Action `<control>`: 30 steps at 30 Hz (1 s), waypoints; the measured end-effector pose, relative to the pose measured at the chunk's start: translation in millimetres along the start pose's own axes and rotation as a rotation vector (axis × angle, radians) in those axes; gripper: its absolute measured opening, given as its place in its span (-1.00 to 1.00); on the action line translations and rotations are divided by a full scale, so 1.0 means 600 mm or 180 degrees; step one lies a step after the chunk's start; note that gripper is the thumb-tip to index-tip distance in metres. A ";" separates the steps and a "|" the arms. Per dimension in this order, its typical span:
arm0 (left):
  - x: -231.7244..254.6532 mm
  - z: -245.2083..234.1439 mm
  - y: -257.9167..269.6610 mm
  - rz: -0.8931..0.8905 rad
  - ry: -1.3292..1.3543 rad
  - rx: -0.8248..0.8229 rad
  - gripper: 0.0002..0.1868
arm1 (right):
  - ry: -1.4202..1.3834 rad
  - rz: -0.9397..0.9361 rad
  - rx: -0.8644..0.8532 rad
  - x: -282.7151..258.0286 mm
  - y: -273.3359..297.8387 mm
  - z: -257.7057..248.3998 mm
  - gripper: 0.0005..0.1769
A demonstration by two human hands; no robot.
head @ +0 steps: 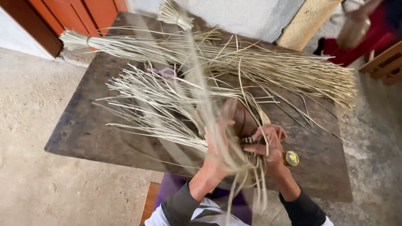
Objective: Weaving dried plant fibers around a wooden mold to create a basket
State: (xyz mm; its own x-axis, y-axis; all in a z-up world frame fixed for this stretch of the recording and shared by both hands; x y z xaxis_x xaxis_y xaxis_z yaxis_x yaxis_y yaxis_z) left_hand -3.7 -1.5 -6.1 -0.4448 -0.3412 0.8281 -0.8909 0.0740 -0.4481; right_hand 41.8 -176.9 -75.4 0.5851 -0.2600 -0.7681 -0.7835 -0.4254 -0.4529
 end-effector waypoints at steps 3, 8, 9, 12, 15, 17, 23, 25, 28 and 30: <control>-0.059 0.034 0.017 -0.0117 -0.0311 -0.0044 -0.65 | 0.0681 -0.0109 0.0234 -0.035 -0.003 0.010 -0.57; -0.041 0.025 0.022 -0.0407 -0.0259 -0.0402 -0.64 | 0.1483 -0.0590 0.0458 0.002 0.008 0.012 -0.55; -0.043 0.026 0.022 -0.0476 -0.0252 -0.0466 -0.61 | 0.1693 -0.0967 0.0389 0.012 0.011 0.012 -0.71; -0.036 0.023 0.019 -0.0529 -0.0239 -0.0540 -0.59 | 0.1771 -0.1288 0.0403 0.018 0.010 0.016 -0.83; -0.043 0.026 0.017 -0.0554 -0.0256 -0.0517 -0.54 | 0.1807 -0.1260 0.0394 0.019 0.013 0.016 -0.80; -0.050 0.030 0.017 -0.0576 -0.0299 -0.0495 -0.48 | 0.1976 -0.1292 0.0330 0.007 0.012 0.020 -0.80; -0.046 0.035 0.019 -0.0692 -0.0234 -0.0327 -0.46 | 0.1237 -0.1694 -0.0237 -0.143 -0.004 0.026 -0.70; -0.065 0.045 0.018 -0.0864 -0.0361 -0.0174 -0.43 | -0.0449 -0.1449 0.0366 -0.152 0.011 0.027 -0.87; -0.071 0.048 0.018 -0.0900 -0.0397 -0.0242 -0.41 | -0.2049 -0.1159 0.1246 -0.092 0.110 -0.023 -0.50; -0.059 0.040 0.017 -0.0838 -0.0317 -0.0286 -0.45 | -0.2444 -0.1247 0.1445 -0.098 0.144 -0.067 -0.45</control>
State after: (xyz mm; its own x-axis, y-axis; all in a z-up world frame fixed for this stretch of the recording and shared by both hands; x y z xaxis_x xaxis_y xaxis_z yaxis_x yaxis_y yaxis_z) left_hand 5.3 -10.8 -48.2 -0.1899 -0.4497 0.8728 -0.9810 0.0518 -0.1868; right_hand -51.9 -233.0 -51.4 0.6520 0.5332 -0.5390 -0.6626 0.0551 -0.7470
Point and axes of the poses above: each hand's wrist, its own y-axis away from the middle knuckle, its own z-axis out of the palm, x = y × z, the point moved 2 cm from there along -y, towards the middle knuckle, and after that the axes turned 13 degrees about -x, right-handed, at the moved point
